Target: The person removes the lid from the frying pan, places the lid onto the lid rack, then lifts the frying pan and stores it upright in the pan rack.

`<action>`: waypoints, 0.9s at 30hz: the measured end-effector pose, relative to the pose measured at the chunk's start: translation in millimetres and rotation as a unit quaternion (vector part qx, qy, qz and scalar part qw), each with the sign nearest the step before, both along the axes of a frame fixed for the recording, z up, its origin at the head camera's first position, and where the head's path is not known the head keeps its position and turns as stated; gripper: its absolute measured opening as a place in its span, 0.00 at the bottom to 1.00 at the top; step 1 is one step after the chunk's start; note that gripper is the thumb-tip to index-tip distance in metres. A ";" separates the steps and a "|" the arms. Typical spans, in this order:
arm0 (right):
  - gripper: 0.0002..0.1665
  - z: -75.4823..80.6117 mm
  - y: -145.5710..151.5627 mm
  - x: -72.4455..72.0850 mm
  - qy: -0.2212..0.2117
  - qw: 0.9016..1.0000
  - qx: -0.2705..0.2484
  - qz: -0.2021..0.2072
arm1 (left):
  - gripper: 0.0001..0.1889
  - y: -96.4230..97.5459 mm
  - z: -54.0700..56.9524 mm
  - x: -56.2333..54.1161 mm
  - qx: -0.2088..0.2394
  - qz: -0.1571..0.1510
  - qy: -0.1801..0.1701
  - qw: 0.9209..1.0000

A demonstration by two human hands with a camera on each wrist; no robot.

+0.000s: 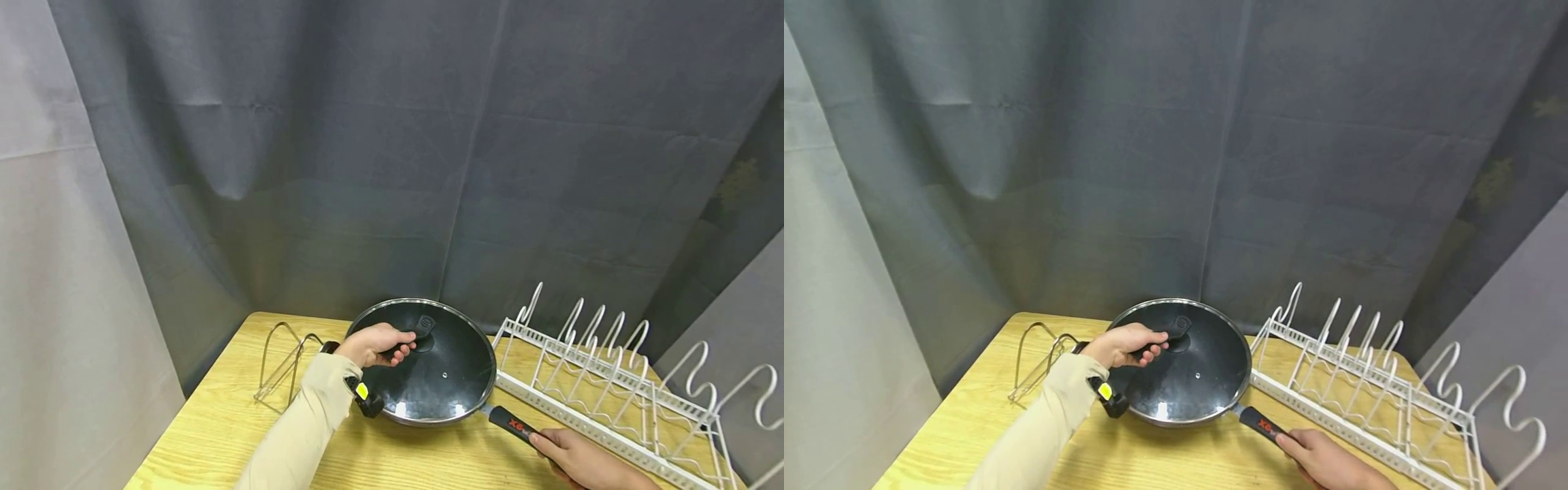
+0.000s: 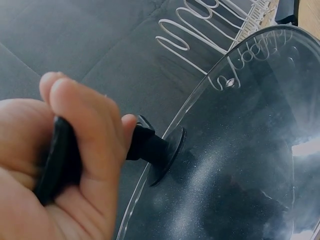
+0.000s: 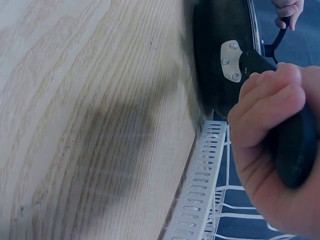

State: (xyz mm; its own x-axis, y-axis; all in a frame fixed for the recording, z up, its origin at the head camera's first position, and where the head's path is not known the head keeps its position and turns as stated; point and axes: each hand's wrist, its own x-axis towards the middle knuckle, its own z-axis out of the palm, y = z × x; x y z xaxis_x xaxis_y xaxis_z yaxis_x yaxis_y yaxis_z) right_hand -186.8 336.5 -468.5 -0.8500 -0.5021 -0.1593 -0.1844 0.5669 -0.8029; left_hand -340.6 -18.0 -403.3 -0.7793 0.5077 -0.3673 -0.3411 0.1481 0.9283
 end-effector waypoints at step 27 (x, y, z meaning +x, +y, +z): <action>0.25 5.5 -2.2 -1.4 -0.064 0.997 -0.029 -0.015 | 0.11 -3.1 -1.2 3.2 0.005 0.016 0.028 0.999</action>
State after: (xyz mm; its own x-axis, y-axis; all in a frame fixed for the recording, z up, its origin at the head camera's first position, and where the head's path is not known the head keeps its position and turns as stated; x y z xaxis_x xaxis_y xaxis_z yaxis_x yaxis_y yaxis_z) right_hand -188.3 334.2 -463.0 -0.8392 -0.4886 -0.2389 -0.0625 0.5230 -0.8500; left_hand -337.5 -21.1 -404.4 -0.8150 0.4850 -0.3172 -0.2922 0.1288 0.9476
